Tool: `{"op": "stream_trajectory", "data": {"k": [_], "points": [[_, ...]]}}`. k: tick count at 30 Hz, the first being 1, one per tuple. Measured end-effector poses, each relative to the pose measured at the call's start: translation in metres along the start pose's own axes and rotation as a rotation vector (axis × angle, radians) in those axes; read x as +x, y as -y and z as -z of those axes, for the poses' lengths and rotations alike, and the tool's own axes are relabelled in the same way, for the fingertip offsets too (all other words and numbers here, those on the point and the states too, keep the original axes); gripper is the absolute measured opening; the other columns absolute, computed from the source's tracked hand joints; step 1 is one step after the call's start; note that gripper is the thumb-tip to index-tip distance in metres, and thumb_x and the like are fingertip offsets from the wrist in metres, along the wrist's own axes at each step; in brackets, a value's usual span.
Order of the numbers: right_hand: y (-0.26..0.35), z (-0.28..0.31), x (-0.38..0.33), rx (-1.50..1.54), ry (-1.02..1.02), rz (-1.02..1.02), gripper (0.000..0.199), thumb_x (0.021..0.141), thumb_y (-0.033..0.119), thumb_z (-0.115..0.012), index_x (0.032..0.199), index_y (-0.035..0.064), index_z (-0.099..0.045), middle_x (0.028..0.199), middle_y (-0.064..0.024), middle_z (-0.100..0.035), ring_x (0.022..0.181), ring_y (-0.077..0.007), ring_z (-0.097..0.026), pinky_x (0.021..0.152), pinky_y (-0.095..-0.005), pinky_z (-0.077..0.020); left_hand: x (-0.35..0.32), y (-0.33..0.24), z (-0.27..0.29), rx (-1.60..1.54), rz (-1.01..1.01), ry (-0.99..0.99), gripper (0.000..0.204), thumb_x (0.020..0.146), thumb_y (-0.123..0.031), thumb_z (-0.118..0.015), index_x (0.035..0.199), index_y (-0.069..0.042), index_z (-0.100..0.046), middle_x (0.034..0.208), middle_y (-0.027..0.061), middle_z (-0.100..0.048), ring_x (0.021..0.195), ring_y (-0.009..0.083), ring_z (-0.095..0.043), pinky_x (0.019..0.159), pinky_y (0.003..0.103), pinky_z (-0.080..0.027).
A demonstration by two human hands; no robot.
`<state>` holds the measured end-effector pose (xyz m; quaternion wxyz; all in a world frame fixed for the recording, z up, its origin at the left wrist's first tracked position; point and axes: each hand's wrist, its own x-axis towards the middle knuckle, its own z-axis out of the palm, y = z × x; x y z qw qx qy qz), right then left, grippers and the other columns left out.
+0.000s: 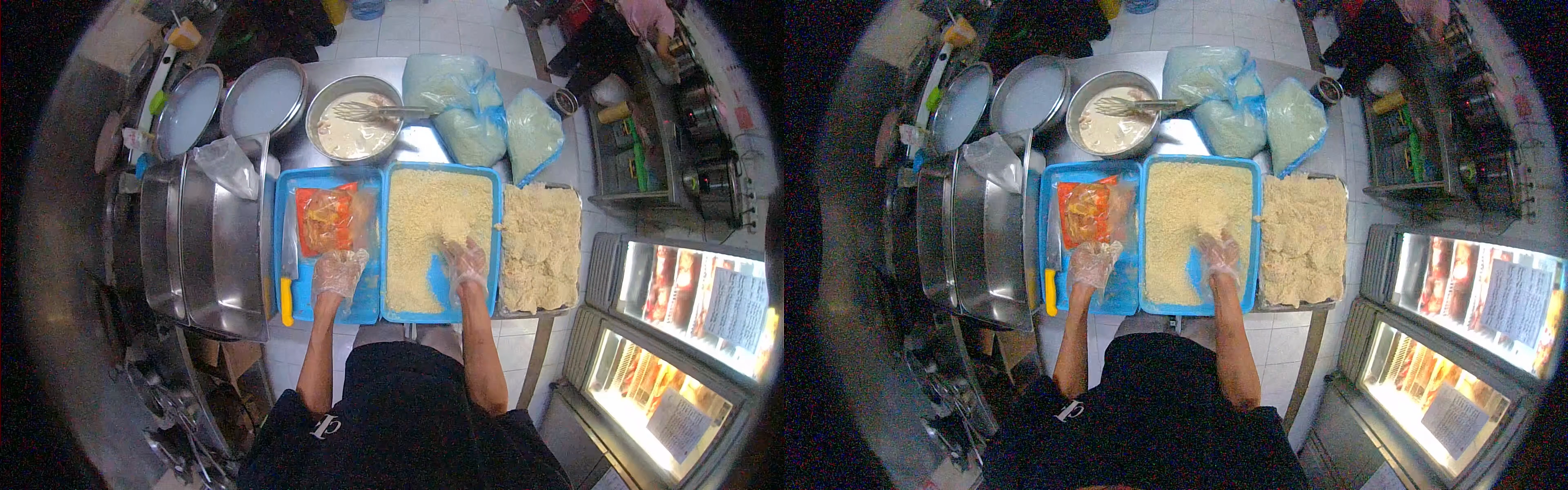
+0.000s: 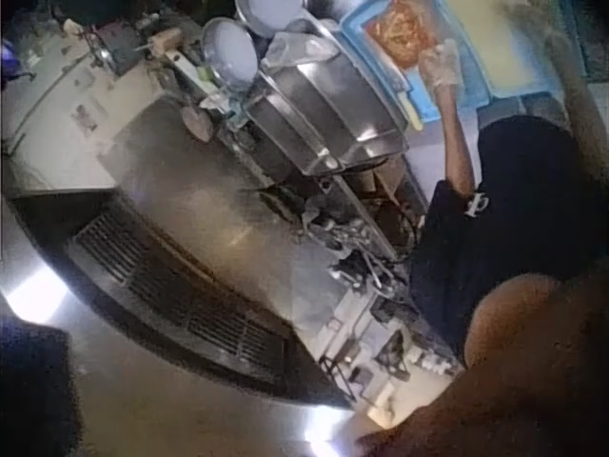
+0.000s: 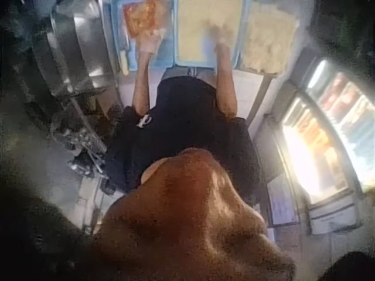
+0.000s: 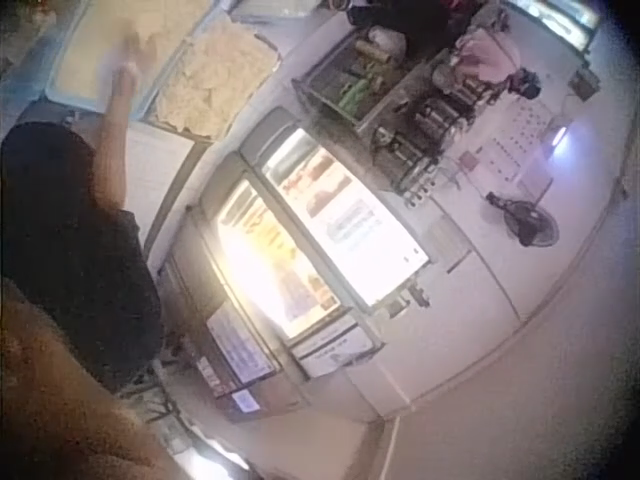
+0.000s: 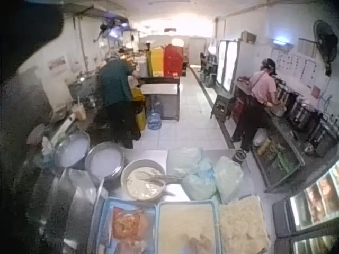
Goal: Breading meat cutlets by dipping them into batter and then into breadcrumbs on a tray.
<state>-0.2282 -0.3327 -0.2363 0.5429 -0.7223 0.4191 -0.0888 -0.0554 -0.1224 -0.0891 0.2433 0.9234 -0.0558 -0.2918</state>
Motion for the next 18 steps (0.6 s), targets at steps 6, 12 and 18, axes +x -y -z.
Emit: {"op": "stream_trajectory", "data": {"k": [6,12,18], "points": [[0.038,-0.018,0.03,-0.677,-0.197,0.441,0.061,0.086,0.031,-0.048,0.131,-0.0074,-0.033,0.138,-0.028,-0.028,0.13,-0.0369,-0.027,0.108,-0.0442,-0.0171,0.007,-0.002,-0.015,0.122,-0.175,-0.012,0.042,0.077,-0.043,-0.058,0.07,-0.002,-0.065,0.071,0.0208,-0.061,0.066,0.0355,-0.059,0.06,0.044,-0.044],[0.023,-0.025,0.008,-0.967,0.085,0.352,0.082,0.083,0.036,-0.052,0.135,-0.0133,-0.014,0.145,-0.0269,-0.012,0.136,-0.0376,-0.009,0.11,-0.0449,-0.0068,0.002,0.035,-0.021,0.19,-0.158,-0.029,0.041,0.078,-0.041,-0.057,0.072,-0.002,-0.064,0.074,0.0208,-0.061,0.069,0.036,-0.059,0.062,0.045,-0.044],[0.044,-0.002,0.029,-1.102,0.213,0.348,0.071,0.083,0.027,-0.05,0.136,-0.0099,-0.02,0.144,-0.0242,-0.019,0.135,-0.0337,-0.016,0.11,-0.0447,-0.0111,-0.002,0.036,-0.012,0.23,-0.24,0.007,0.043,0.079,-0.043,-0.056,0.069,-0.002,-0.062,0.072,0.0213,-0.06,0.068,0.035,-0.059,0.061,0.045,-0.044]]}}
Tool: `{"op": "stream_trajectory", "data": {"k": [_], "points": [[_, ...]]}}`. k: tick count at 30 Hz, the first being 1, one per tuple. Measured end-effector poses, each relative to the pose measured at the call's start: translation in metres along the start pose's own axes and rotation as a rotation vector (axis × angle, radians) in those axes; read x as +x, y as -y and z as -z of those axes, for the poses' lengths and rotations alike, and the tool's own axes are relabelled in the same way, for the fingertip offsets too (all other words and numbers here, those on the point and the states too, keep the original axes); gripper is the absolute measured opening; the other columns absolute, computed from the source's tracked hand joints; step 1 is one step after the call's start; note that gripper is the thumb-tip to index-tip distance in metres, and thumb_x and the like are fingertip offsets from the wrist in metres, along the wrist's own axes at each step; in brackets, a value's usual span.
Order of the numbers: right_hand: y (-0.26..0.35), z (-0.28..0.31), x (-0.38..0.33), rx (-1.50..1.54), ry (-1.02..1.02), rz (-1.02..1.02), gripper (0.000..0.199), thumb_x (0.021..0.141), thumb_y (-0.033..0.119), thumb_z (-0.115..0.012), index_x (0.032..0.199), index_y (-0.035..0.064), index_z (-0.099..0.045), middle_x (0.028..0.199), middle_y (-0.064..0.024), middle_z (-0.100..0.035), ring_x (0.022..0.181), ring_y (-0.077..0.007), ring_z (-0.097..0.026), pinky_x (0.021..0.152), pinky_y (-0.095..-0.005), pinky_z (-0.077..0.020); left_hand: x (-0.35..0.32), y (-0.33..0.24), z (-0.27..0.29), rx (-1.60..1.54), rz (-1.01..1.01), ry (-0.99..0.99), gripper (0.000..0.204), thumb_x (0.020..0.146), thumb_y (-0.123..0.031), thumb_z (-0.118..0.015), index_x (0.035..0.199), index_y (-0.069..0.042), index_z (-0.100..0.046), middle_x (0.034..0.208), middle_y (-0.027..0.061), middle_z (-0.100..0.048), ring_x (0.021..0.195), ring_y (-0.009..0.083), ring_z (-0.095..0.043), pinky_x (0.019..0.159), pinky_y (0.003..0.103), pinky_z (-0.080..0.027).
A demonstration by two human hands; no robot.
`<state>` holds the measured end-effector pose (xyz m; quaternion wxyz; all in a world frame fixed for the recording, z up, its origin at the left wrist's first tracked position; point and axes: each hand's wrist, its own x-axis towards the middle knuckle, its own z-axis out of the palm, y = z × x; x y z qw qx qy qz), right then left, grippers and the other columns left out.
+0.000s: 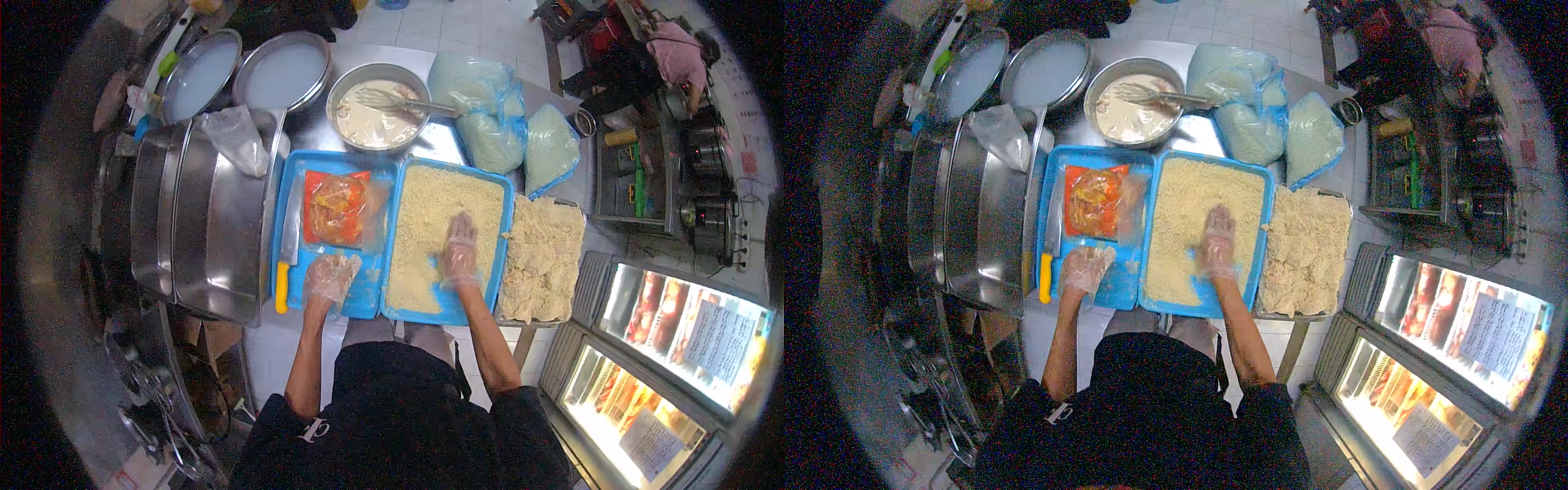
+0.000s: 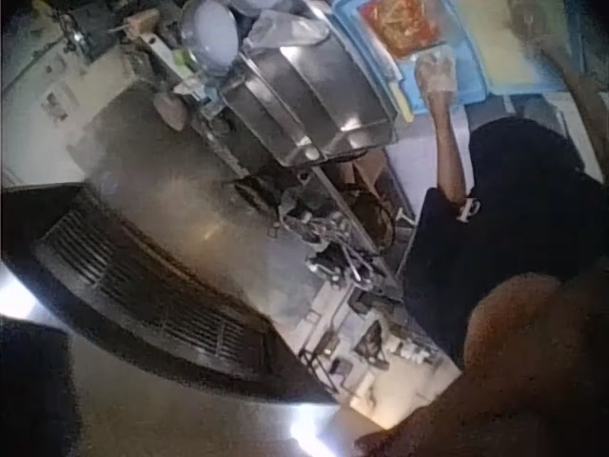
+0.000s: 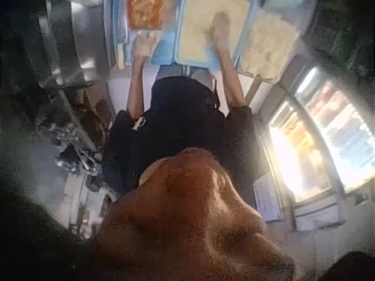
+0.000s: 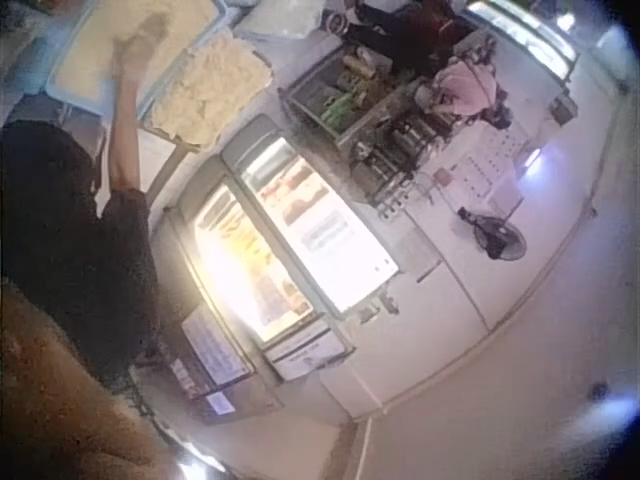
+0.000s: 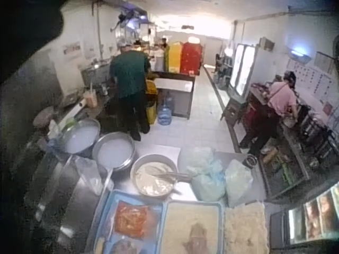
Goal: Breading meat cutlets by dipping them into batter and then into breadcrumbs on a tray.
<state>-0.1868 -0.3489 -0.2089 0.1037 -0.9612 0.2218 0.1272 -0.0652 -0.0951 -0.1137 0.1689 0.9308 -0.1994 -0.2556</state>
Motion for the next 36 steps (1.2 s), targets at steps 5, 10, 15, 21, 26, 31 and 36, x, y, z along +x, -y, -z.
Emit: {"op": "stream_trajectory", "data": {"k": [5,10,15,21,26,31,36], "points": [[-0.024,-0.019,0.02,-0.235,-0.225,0.128,0.063,0.075,0.016,-0.051,0.131,-0.0069,-0.033,0.137,-0.0208,-0.035,0.131,-0.0306,-0.029,0.11,-0.0454,-0.0144,0.0,-0.007,0.01,-0.187,0.135,0.117,0.047,0.079,-0.049,-0.056,0.072,-0.003,-0.063,0.072,0.0195,-0.061,0.068,0.0341,-0.057,0.063,0.045,-0.043],[-0.045,0.03,0.011,-0.074,-0.141,0.418,0.049,0.069,0.015,-0.058,0.115,-0.0016,-0.054,0.117,-0.0216,-0.055,0.114,-0.0309,-0.05,0.101,-0.0417,-0.0332,-0.01,0.006,0.005,-0.26,0.136,-0.057,0.044,0.077,-0.046,-0.059,0.066,-0.004,-0.064,0.062,0.0181,-0.059,0.06,0.0318,-0.059,0.055,0.044,-0.043],[-0.144,0.028,0.066,0.409,0.201,0.103,0.048,0.066,0.019,-0.065,0.109,0.0004,-0.057,0.086,-0.0222,-0.062,0.08,-0.0328,-0.063,0.068,-0.0413,-0.0473,0.006,0.025,-0.031,-0.037,-0.153,-0.163,0.043,0.079,-0.045,-0.058,0.066,-0.004,-0.064,0.062,0.017,-0.06,0.057,0.0315,-0.058,0.054,0.044,-0.044],[-0.107,-0.022,0.002,0.11,-0.114,-0.178,0.043,0.066,0.02,-0.067,0.102,-0.0009,-0.057,0.086,-0.0237,-0.062,0.084,-0.0353,-0.062,0.071,-0.0403,-0.0491,-0.019,0.019,-0.003,-0.438,0.23,-0.041,0.041,0.077,-0.043,-0.061,0.067,-0.004,-0.065,0.062,0.0138,-0.062,0.055,0.0272,-0.06,0.053,0.041,-0.045],[-0.029,-0.016,-0.022,0.289,-0.263,-0.293,0.052,0.067,0.019,-0.066,0.112,-0.0008,-0.051,0.102,-0.0204,-0.061,0.082,-0.0341,-0.062,0.072,-0.0384,-0.0504,-0.017,0.015,-0.002,-0.163,0.21,-0.033,0.044,0.077,-0.045,-0.062,0.064,-0.003,-0.062,0.062,0.0161,-0.06,0.053,0.0291,-0.053,0.053,0.043,-0.042],[-0.055,-0.01,0.002,0.85,-0.106,-0.307,0.04,0.077,0.024,-0.057,0.108,-0.0011,-0.058,0.108,-0.0232,-0.059,0.083,-0.034,-0.063,0.074,-0.0397,-0.0491,-0.008,0.02,-0.018,-0.433,0.354,0.096,0.045,0.077,-0.047,-0.06,0.064,-0.003,-0.062,0.064,0.0161,-0.06,0.057,0.0288,-0.055,0.057,0.043,-0.043],[0.003,-0.016,0.019,-0.023,-0.356,-0.059,0.065,0.088,0.038,-0.044,0.132,-0.0091,-0.031,0.14,-0.0288,-0.024,0.13,-0.0374,-0.028,0.106,-0.0437,-0.024,-0.006,0.008,-0.009,-0.184,0.214,0.053,0.042,0.075,-0.045,-0.064,0.067,-0.003,-0.064,0.064,0.0159,-0.06,0.056,0.0281,-0.055,0.055,0.041,-0.042]]}}
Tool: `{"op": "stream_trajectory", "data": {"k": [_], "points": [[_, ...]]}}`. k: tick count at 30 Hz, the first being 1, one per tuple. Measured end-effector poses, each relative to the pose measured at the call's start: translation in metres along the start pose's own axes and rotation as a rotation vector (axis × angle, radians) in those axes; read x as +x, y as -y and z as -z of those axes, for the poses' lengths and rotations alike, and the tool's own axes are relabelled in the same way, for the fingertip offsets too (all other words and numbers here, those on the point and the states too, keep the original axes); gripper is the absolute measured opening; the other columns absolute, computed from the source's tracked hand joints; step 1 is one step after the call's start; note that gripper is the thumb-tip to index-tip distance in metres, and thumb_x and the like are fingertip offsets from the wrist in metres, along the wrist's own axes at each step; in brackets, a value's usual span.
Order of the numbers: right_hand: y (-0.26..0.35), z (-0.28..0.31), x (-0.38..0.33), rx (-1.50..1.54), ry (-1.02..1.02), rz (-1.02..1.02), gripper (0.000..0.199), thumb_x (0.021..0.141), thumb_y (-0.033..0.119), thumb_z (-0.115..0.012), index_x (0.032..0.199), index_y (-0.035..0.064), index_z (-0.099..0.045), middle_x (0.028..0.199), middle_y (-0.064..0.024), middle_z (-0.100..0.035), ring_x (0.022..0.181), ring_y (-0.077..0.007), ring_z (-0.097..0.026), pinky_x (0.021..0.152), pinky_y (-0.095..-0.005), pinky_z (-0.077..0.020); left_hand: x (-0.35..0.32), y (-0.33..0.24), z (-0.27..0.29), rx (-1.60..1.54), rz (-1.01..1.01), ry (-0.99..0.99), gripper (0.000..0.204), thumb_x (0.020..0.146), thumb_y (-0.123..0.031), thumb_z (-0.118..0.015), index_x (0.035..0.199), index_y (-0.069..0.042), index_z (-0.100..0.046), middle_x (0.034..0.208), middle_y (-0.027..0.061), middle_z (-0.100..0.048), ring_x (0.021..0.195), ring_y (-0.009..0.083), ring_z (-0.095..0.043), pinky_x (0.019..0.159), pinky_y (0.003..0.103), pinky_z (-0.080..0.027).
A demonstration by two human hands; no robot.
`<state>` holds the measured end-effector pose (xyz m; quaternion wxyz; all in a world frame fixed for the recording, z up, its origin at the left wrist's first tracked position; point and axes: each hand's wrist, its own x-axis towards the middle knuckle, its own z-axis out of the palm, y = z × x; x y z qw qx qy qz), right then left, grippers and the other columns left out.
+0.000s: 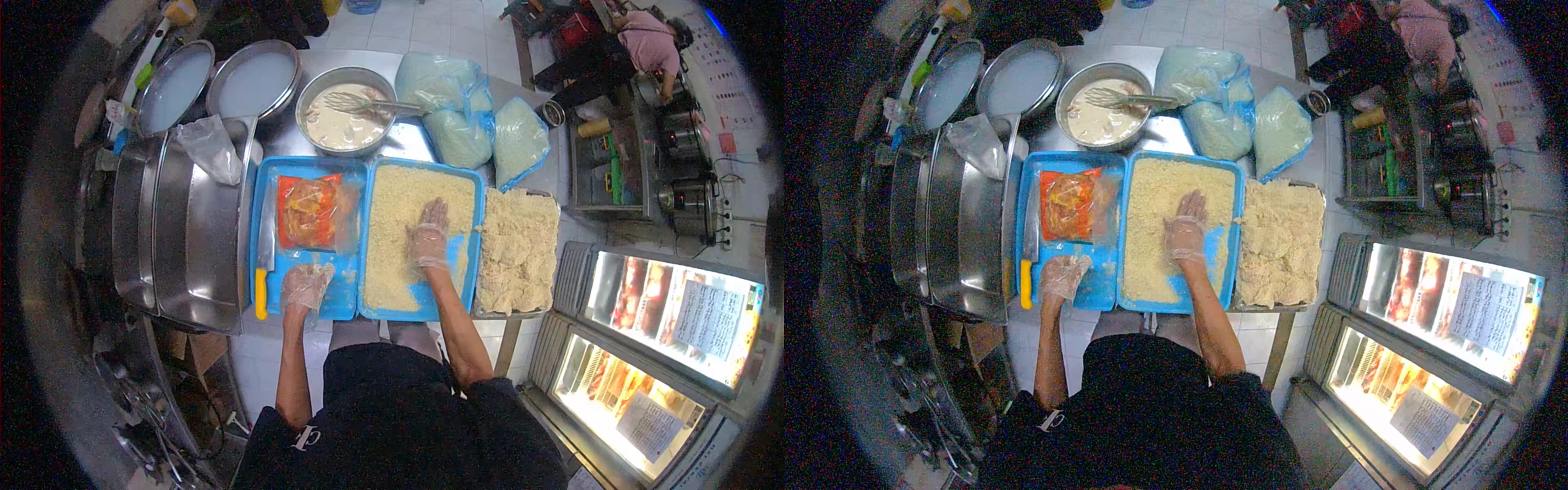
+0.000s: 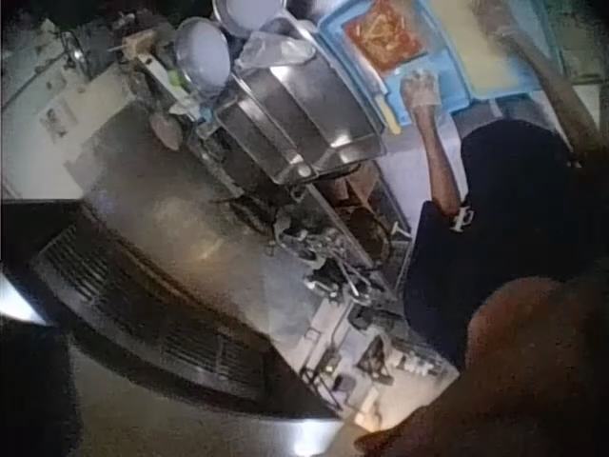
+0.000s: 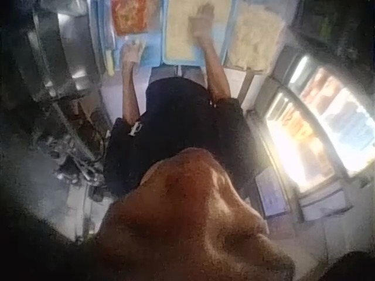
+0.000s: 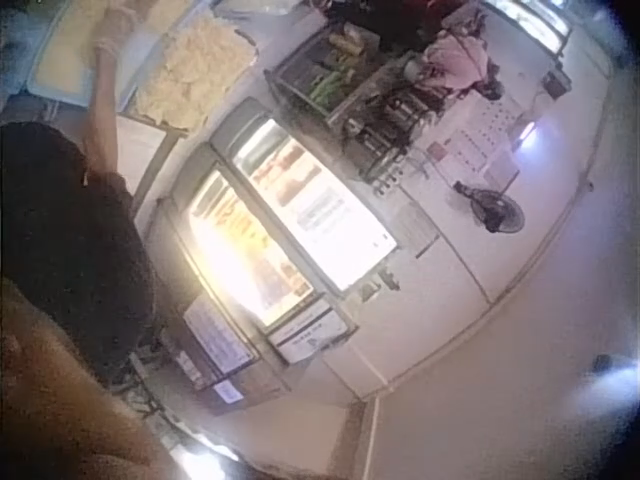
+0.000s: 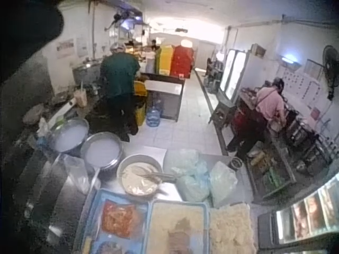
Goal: Breading meat cutlets by dipping them into batter and then into breadcrumbs on a tray.
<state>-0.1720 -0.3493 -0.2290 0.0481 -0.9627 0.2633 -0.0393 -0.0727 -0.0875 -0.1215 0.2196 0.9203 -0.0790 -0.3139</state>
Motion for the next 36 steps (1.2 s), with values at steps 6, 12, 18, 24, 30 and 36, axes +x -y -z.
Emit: {"op": "stream_trajectory", "data": {"k": [6,12,18,24,30,36], "points": [[0.027,0.01,-0.036,0.209,0.325,-0.035,0.074,0.087,0.037,-0.046,0.136,-0.0109,-0.016,0.145,-0.0271,-0.008,0.135,-0.0399,-0.009,0.11,-0.0457,-0.0078,0.004,0.031,-0.013,0.28,-0.138,-0.091,0.039,0.076,-0.043,-0.062,0.07,-0.005,-0.066,0.065,0.0161,-0.062,0.056,0.0295,-0.058,0.054,0.042,-0.044],[-0.001,-0.002,-0.005,0.216,0.29,0.059,0.074,0.088,0.038,-0.044,0.136,-0.0104,-0.016,0.145,-0.027,-0.009,0.135,-0.0386,-0.009,0.11,-0.0449,-0.0061,0.004,0.011,-0.005,0.221,-0.196,-0.069,0.042,0.078,-0.046,-0.057,0.073,-0.005,-0.067,0.068,0.0173,-0.062,0.057,0.0306,-0.059,0.054,0.043,-0.045],[-0.018,0.014,0.02,0.113,0.312,0.157,0.064,0.089,0.035,-0.043,0.133,-0.0087,-0.029,0.139,-0.0293,-0.026,0.13,-0.0376,-0.028,0.107,-0.0423,-0.0223,-0.004,0.027,-0.008,-0.213,0.002,-0.015,0.042,0.078,-0.044,-0.059,0.071,-0.004,-0.066,0.067,0.0167,-0.062,0.057,0.0298,-0.059,0.054,0.042,-0.045],[-0.067,0.056,0.085,0.14,0.43,-0.072,0.058,0.07,0.026,-0.069,0.122,0.0081,-0.051,0.107,-0.018,-0.061,0.095,-0.0311,-0.06,0.083,-0.0408,-0.0477,-0.026,0.004,0.016,-0.08,0.035,-0.061,0.039,0.076,-0.043,-0.063,0.072,-0.004,-0.067,0.066,0.015,-0.063,0.059,0.0282,-0.06,0.057,0.04,-0.045],[-0.073,0.004,0.071,0.133,0.492,0.01,0.057,0.057,0.026,-0.074,0.109,0.0071,-0.058,0.097,-0.0164,-0.063,0.089,-0.0328,-0.06,0.076,-0.0407,-0.048,-0.006,0.068,-0.021,-0.086,-0.072,-0.174,0.043,0.075,-0.046,-0.063,0.073,-0.003,-0.067,0.076,0.0174,-0.064,0.071,0.0322,-0.061,0.063,0.043,-0.045],[-0.041,0.033,0.029,0.338,0.148,0.001,0.052,0.063,0.034,-0.068,0.106,0.0054,-0.058,0.092,-0.0174,-0.062,0.086,-0.0352,-0.059,0.077,-0.0429,-0.0467,-0.01,0.056,-0.007,0.329,-0.119,-0.179,0.039,0.077,-0.042,-0.061,0.08,-0.004,-0.067,0.08,0.0185,-0.065,0.072,0.0339,-0.061,0.065,0.044,-0.045]]}}
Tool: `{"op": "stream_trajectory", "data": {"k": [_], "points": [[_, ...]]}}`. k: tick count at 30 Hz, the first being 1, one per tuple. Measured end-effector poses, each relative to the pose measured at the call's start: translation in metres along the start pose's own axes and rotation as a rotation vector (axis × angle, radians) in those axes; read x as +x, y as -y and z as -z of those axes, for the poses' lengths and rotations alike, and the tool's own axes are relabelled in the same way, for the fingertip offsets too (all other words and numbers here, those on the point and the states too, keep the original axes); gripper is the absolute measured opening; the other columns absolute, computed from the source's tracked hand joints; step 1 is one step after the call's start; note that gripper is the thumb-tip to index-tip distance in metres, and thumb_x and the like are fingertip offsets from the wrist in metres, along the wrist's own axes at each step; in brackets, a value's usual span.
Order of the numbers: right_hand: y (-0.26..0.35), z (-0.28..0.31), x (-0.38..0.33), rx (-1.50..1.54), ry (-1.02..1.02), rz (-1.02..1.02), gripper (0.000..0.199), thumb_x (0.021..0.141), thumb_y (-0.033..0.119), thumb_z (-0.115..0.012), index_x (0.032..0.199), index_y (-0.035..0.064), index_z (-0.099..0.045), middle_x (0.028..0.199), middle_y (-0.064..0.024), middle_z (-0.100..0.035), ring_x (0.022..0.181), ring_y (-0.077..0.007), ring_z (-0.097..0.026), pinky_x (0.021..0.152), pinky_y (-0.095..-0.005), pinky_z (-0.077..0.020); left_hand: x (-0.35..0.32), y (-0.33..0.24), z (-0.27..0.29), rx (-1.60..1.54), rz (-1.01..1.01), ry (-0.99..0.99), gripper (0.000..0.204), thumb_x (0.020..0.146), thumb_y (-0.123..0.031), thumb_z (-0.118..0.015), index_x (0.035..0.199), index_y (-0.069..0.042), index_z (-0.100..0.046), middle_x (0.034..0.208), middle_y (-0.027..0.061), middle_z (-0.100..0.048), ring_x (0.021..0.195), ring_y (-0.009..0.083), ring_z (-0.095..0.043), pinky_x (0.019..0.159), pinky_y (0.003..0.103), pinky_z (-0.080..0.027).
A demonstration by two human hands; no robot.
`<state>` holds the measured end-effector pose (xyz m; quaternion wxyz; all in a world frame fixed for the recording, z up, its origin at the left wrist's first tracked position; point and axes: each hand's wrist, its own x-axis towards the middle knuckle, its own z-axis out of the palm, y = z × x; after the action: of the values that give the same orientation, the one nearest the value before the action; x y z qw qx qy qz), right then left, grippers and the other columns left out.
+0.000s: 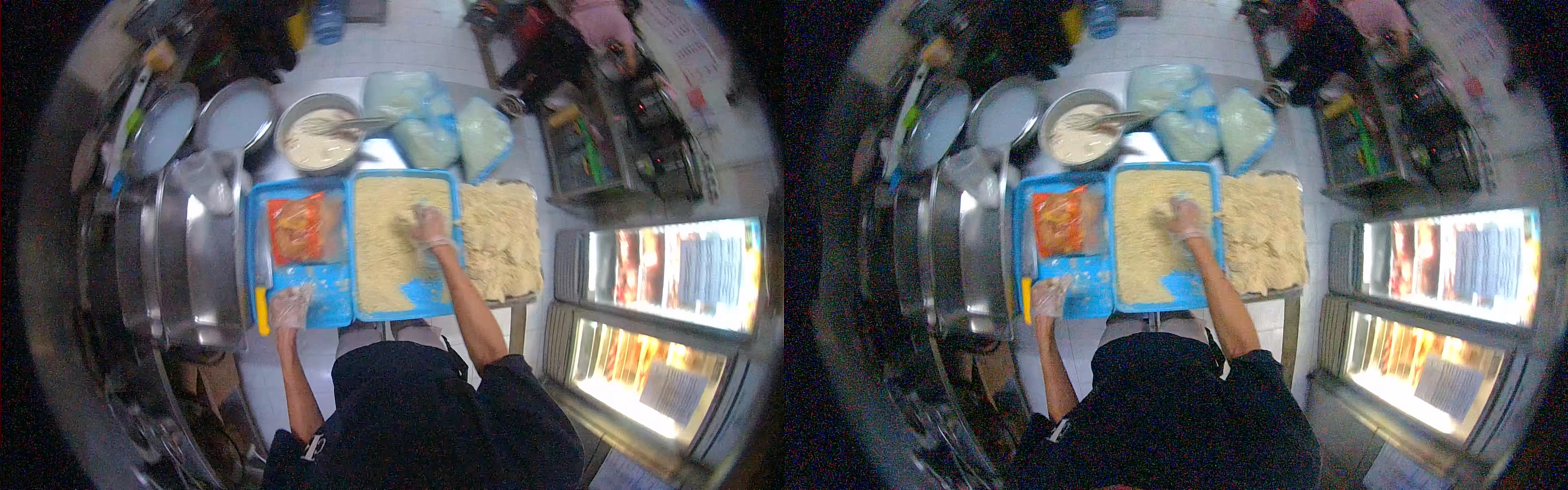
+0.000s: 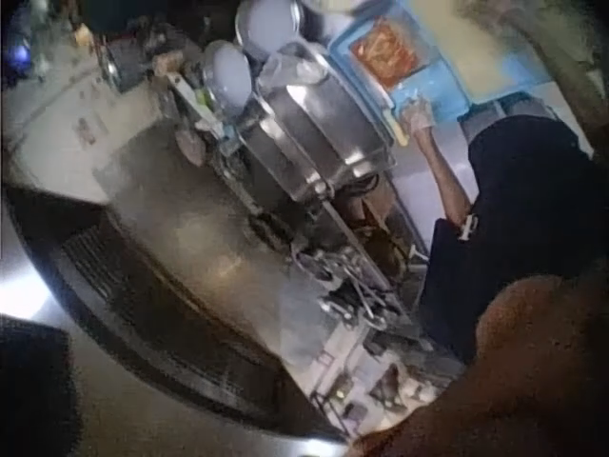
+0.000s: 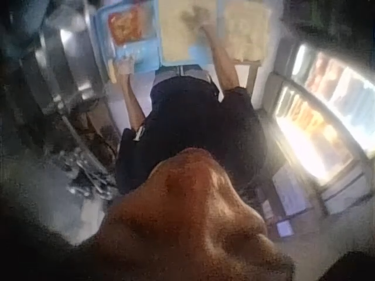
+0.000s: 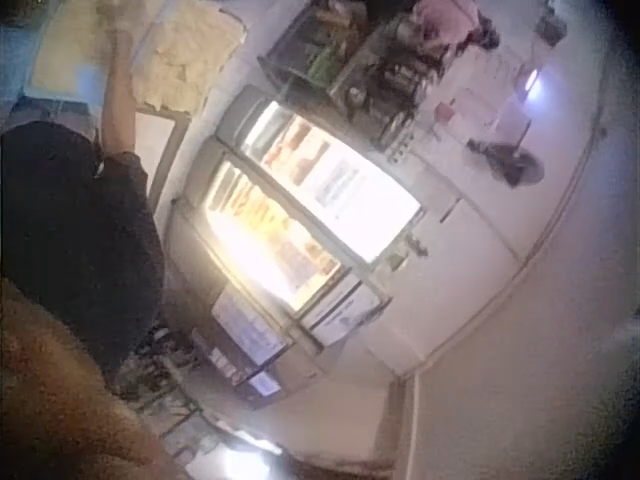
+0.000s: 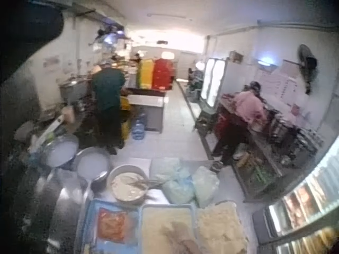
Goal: Breading meat cutlets by dipping them into batter and then into breadcrumbs on a tray.
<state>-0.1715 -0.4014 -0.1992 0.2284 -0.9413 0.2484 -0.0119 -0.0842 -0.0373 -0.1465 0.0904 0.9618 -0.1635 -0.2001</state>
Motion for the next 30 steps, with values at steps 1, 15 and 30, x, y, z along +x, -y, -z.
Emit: {"op": "stream_trajectory", "data": {"k": [1,15,30], "points": [[-0.014,-0.015,-0.009,0.002,-0.163,0.039,0.056,0.066,0.043,-0.067,0.105,0.0046,-0.058,0.091,-0.0185,-0.062,0.085,-0.0353,-0.059,0.078,-0.0447,-0.0461,0.003,-0.016,0.01,-0.134,-0.061,0.013,0.039,0.077,-0.042,-0.061,0.081,-0.004,-0.067,0.081,0.0191,-0.064,0.072,0.0344,-0.061,0.065,0.044,-0.045],[-0.098,0.067,-0.1,0.66,-0.161,-0.115,0.021,0.085,0.016,-0.056,0.103,0.0042,-0.057,0.093,-0.0063,-0.062,0.074,-0.015,-0.058,0.063,-0.0294,-0.0507,0.023,-0.02,-0.013,-0.342,0.094,0.009,0.034,0.082,-0.034,-0.058,0.077,-0.001,-0.065,0.069,0.0142,-0.062,0.061,0.0234,-0.055,0.06,0.038,-0.043],[-0.206,0.08,-0.161,-0.05,-0.3,-0.786,0.056,0.061,0.044,-0.075,0.095,0.0029,-0.06,0.086,-0.0169,-0.063,0.081,-0.0303,-0.063,0.067,-0.0411,-0.0506,0.002,-0.085,0.024,-0.242,0.008,0.083,0.038,0.082,-0.036,-0.056,0.073,0.0,-0.064,0.076,0.0218,-0.061,0.064,0.0324,-0.054,0.061,0.042,-0.04]]}}
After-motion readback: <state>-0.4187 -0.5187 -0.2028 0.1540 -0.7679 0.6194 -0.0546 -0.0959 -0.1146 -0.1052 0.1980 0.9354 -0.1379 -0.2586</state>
